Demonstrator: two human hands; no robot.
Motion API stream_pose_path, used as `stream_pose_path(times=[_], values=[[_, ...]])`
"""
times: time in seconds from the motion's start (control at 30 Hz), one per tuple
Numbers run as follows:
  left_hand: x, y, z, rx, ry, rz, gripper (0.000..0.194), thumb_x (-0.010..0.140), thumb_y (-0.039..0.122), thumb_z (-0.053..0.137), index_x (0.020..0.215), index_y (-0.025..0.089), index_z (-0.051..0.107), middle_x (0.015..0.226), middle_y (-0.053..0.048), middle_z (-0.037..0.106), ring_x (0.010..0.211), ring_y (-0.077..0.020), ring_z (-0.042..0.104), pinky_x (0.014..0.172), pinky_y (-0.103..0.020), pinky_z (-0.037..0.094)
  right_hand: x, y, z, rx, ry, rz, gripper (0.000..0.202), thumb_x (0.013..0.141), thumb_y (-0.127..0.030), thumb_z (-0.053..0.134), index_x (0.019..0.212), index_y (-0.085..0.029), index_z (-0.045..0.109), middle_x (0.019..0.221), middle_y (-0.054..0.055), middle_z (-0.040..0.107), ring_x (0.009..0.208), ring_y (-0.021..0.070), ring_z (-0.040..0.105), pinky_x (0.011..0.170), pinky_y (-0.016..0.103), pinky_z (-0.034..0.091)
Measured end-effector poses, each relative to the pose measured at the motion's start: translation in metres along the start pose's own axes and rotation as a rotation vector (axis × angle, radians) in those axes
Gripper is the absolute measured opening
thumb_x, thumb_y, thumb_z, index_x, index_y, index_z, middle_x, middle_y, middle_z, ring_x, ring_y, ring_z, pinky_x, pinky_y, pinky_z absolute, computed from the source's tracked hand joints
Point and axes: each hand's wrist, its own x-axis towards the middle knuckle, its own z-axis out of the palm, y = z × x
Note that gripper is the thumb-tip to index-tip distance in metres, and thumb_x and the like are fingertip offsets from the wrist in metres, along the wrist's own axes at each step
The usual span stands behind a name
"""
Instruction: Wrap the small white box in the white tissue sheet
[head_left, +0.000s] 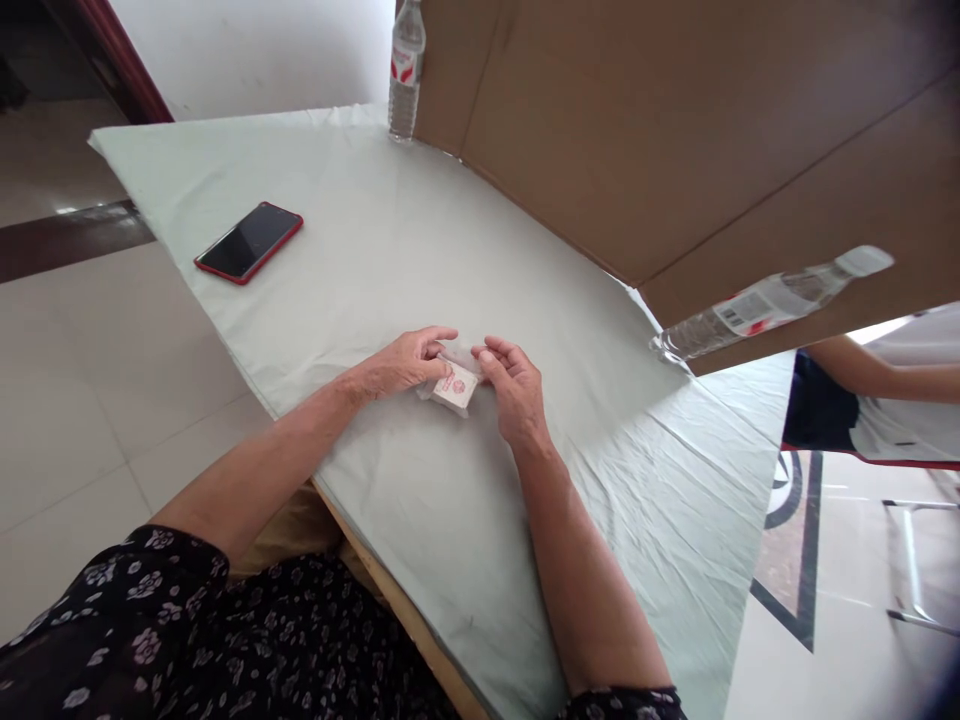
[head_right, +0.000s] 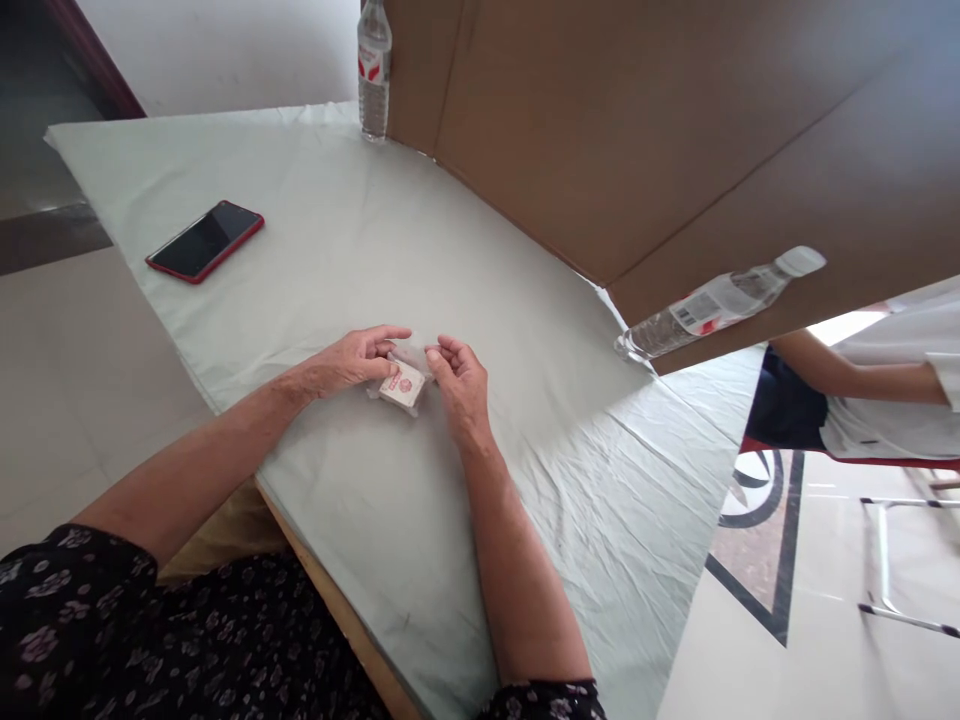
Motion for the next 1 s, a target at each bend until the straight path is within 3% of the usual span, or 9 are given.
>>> stream_pose_path(times=[0.13,0.23,0.33,0.43,0.63,0.8,0.9,1.0], values=[[0.0,-0.001,0.0,0.007,0.002,0.009,0.086,0.071,0.022,0.068,0.151,0.006,0.041,0.124,-0.017,0.071,0.107,-0.0286,0.07,0.089,-0.037,0.055,0.019,-0.008,0.005,0.042,-0.023,0.114,0.049,0.073,-0.053,0.076,0.108,-0.02,0.068,0.093,0.005,0.075,0.09,0.0216,0.069,0.078,0.037,0.055],[-0.001,-0.001,0.0,0.014,0.001,0.003,0.085,0.073,0.023,0.068,0.152,0.008,0.041,0.126,-0.016,0.07,0.106,-0.0263,0.07,0.087,-0.035,0.054,0.027,-0.014,0.009,0.068,-0.021,0.078,0.043,0.07,-0.046,0.078,0.103,-0.02,0.069,0.079,0.0,0.07,0.079,0.0175,0.065,0.075,0.034,0.052],[-0.002,-0.001,-0.001,0.038,-0.009,0.008,0.082,0.076,0.025,0.068,0.152,0.01,0.041,0.123,-0.015,0.071,0.102,-0.0235,0.07,0.084,-0.032,0.053,0.026,-0.019,0.01,0.059,0.019,-0.048,0.034,0.069,-0.037,0.079,0.098,-0.021,0.069,0.077,-0.003,0.068,0.076,0.0147,0.063,0.077,0.033,0.051],[-0.001,-0.002,-0.004,0.071,0.008,0.039,0.078,0.08,0.03,0.068,0.151,0.01,0.043,0.116,-0.013,0.073,0.097,-0.0221,0.07,0.08,-0.031,0.052,0.015,-0.021,0.011,-0.027,0.026,-0.195,0.027,0.077,-0.033,0.073,0.101,-0.023,0.068,0.08,-0.003,0.068,0.076,0.0144,0.062,0.078,0.033,0.051],[0.003,-0.011,-0.009,0.138,0.056,0.123,0.069,0.085,0.039,0.065,0.146,0.01,0.049,0.101,-0.008,0.074,0.089,-0.0188,0.067,0.076,-0.03,0.051,-0.012,-0.018,0.012,-0.486,0.031,-0.602,0.026,0.09,-0.022,0.06,0.115,-0.028,0.065,0.089,0.0,0.073,0.092,0.02,0.067,0.095,0.042,0.048],[0.006,-0.015,-0.009,0.206,0.053,0.184,0.069,0.088,0.044,0.061,0.146,0.008,0.049,0.091,-0.005,0.073,0.082,-0.0165,0.065,0.069,-0.027,0.048,-0.025,-0.018,0.008,-0.719,-0.08,-0.823,0.034,0.09,-0.013,0.057,0.118,-0.029,0.066,0.087,0.001,0.076,0.101,0.0239,0.068,0.096,0.044,0.045],[0.006,-0.015,-0.008,0.242,0.054,0.192,0.066,0.089,0.042,0.059,0.145,0.009,0.05,0.095,-0.007,0.075,0.081,-0.0167,0.066,0.069,-0.027,0.048,-0.026,-0.014,0.001,-0.638,0.015,-0.78,0.029,0.091,-0.02,0.059,0.118,-0.029,0.065,0.089,0.002,0.074,0.101,0.0243,0.068,0.097,0.046,0.047],[0.005,-0.014,-0.008,0.259,0.107,0.201,0.063,0.086,0.035,0.059,0.143,0.01,0.052,0.109,-0.011,0.076,0.087,-0.018,0.067,0.074,-0.028,0.05,-0.02,-0.003,-0.009,-0.46,0.06,-0.582,0.038,0.09,-0.039,0.063,0.127,-0.029,0.06,0.112,0.007,0.073,0.11,0.0266,0.067,0.096,0.048,0.05]])
